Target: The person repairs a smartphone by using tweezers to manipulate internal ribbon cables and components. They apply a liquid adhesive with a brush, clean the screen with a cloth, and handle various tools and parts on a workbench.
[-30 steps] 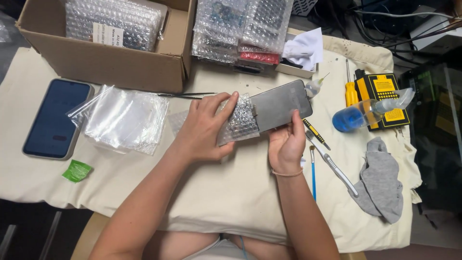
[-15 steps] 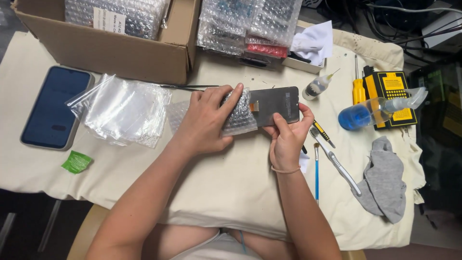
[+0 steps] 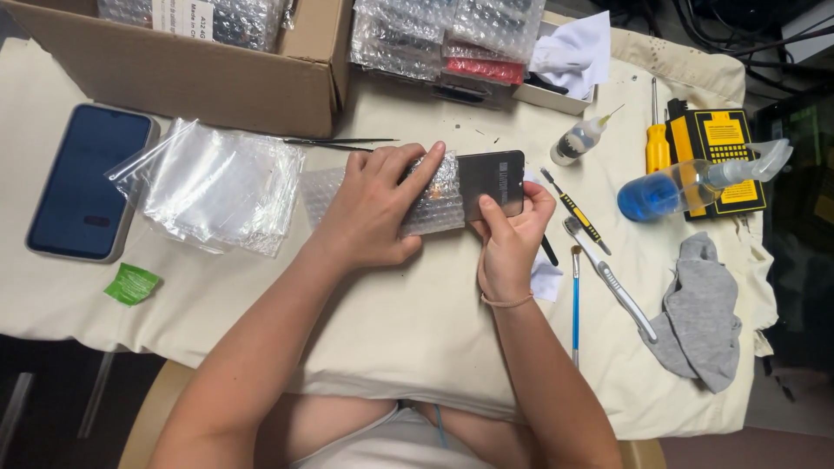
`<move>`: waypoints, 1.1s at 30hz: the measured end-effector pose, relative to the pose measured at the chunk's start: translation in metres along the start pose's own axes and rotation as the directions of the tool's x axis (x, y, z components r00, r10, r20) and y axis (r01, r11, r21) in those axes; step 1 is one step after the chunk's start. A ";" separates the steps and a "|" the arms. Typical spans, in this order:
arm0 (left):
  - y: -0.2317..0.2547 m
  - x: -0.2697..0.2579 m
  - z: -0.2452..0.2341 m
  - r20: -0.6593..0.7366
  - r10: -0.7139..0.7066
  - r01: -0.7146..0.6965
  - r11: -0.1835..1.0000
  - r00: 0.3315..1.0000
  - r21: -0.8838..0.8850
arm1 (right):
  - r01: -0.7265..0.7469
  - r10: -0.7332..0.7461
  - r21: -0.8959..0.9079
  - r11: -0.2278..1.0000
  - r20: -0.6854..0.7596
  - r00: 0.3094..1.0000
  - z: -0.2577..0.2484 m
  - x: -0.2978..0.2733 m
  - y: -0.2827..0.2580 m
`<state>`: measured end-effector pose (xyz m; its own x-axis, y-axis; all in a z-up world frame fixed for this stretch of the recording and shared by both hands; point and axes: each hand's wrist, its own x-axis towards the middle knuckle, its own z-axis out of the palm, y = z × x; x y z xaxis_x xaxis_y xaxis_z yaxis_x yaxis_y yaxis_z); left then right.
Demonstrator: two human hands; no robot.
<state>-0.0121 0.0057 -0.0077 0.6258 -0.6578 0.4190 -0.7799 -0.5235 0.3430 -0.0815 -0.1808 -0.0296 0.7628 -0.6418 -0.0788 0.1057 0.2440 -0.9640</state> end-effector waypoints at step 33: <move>-0.015 -0.007 0.063 -0.710 0.048 -0.202 0.970 0.703 -0.134 | 0.947 -0.772 -0.318 -0.037 0.611 0.175 0.072 0.081 -0.213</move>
<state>-0.0050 -0.0157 -0.0685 0.4065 -0.1035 0.9078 -0.8822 -0.3029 0.3605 0.0037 -0.2327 0.1878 0.4419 0.1441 0.8854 0.5161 -0.8481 -0.1196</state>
